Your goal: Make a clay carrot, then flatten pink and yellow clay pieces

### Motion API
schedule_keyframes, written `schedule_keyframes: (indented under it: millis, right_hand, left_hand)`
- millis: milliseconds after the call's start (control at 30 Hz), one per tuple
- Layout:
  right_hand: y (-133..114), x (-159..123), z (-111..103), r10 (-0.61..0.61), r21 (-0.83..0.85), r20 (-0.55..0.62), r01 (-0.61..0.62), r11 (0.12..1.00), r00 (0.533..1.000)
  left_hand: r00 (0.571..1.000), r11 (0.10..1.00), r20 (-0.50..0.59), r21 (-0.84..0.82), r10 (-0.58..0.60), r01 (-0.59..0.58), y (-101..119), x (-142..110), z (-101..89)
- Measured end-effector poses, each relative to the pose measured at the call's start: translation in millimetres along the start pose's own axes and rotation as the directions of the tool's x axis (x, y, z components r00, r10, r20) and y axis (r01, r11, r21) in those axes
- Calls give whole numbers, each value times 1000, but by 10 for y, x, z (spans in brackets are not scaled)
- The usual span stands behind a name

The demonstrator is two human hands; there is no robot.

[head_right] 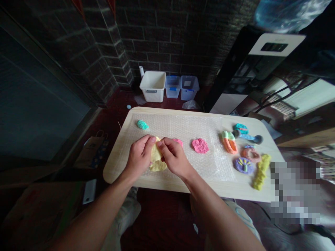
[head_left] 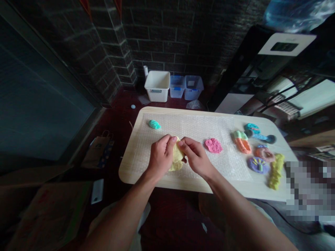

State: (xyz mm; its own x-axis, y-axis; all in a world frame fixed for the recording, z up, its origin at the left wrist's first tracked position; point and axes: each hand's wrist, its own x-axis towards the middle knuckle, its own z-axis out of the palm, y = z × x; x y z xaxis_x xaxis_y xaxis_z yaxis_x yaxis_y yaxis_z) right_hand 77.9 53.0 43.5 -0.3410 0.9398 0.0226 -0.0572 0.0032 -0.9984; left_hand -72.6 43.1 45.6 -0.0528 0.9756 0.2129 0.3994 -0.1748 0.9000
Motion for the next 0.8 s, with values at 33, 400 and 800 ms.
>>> schedule_keyframes:
  millis: [33, 400, 800]
  right_hand:
    - [3, -1, 3, -12, -1, -14, 12, 1000, 1000]
    - [9, 13, -21, 55, 14, -24, -55, 998, 998]
    - [75, 33, -48, -33, -116, -79, 24, 993, 996]
  left_hand:
    - [1000, 1000, -2, 0, 0, 0, 3, -2, 2]
    - [997, 1000, 67, -17, 25, -24, -60, -9, 26]
    - [992, 980, 101, -174, -80, 96, -90, -18, 84]
